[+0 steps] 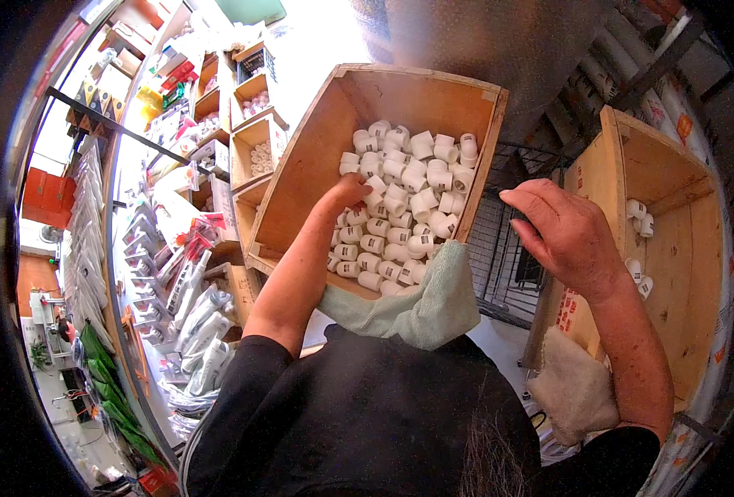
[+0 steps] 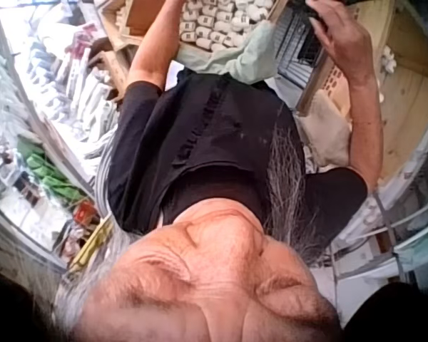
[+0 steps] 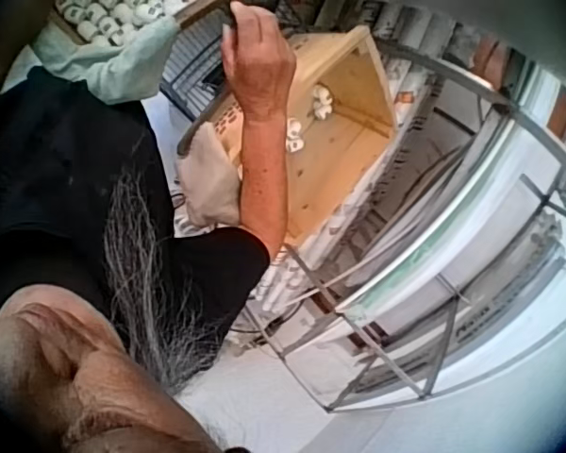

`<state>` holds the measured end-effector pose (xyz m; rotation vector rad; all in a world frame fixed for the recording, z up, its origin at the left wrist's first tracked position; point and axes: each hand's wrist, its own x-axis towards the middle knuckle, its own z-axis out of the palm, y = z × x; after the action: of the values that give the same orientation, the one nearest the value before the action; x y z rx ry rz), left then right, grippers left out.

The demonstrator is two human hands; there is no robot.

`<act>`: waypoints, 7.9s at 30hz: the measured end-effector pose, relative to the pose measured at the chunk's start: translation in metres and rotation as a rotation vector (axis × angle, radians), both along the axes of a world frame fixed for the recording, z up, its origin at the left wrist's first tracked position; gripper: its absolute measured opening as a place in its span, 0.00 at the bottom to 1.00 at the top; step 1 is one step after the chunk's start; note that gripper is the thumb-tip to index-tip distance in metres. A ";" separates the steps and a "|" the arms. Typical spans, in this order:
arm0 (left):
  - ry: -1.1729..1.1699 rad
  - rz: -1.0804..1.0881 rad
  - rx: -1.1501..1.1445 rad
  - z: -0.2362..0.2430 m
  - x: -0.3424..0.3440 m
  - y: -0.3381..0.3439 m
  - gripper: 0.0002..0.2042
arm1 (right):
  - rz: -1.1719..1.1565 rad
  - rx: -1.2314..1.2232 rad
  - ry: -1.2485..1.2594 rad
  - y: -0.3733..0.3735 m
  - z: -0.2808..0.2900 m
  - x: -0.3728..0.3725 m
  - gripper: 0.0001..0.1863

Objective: The person repeatedly picks small white cylindrical objects from a wooden crate and transfers them into a second wooden crate. The person uses a light green cloth to handle the items, wiping them before placing them in the destination crate. The task continues throughout the clip with a repetitive pick-and-place motion.

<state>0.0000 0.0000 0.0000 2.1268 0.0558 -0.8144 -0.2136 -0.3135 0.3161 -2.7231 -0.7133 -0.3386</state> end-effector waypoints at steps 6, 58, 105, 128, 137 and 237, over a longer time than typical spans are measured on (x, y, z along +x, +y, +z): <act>-0.072 0.003 0.096 0.003 -0.013 -0.011 0.12 | 0.007 -0.008 -0.016 -0.002 0.001 -0.001 0.19; -0.517 -0.043 0.442 0.062 -0.035 -0.017 0.22 | -0.945 0.191 0.218 -0.343 -0.183 -0.019 0.29; 0.053 -0.550 -1.046 0.169 -0.074 -0.067 0.16 | -0.033 -0.040 -0.061 0.019 0.014 0.007 0.28; 0.166 -0.428 -1.170 0.179 -0.111 -0.101 0.15 | 0.223 -0.281 -0.166 0.029 0.006 0.009 0.18; 0.426 -0.192 -1.275 0.170 -0.108 -0.103 0.14 | 0.163 -0.145 -0.038 0.027 0.004 0.010 0.25; -0.949 0.247 -0.150 0.118 -0.031 -0.031 0.11 | -0.829 0.120 -0.069 -0.160 0.034 -0.008 0.26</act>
<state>-0.0313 -0.0311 0.1180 2.1017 -0.2290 0.3629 -0.2221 -0.4734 0.3499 -2.7580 0.4525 -0.6225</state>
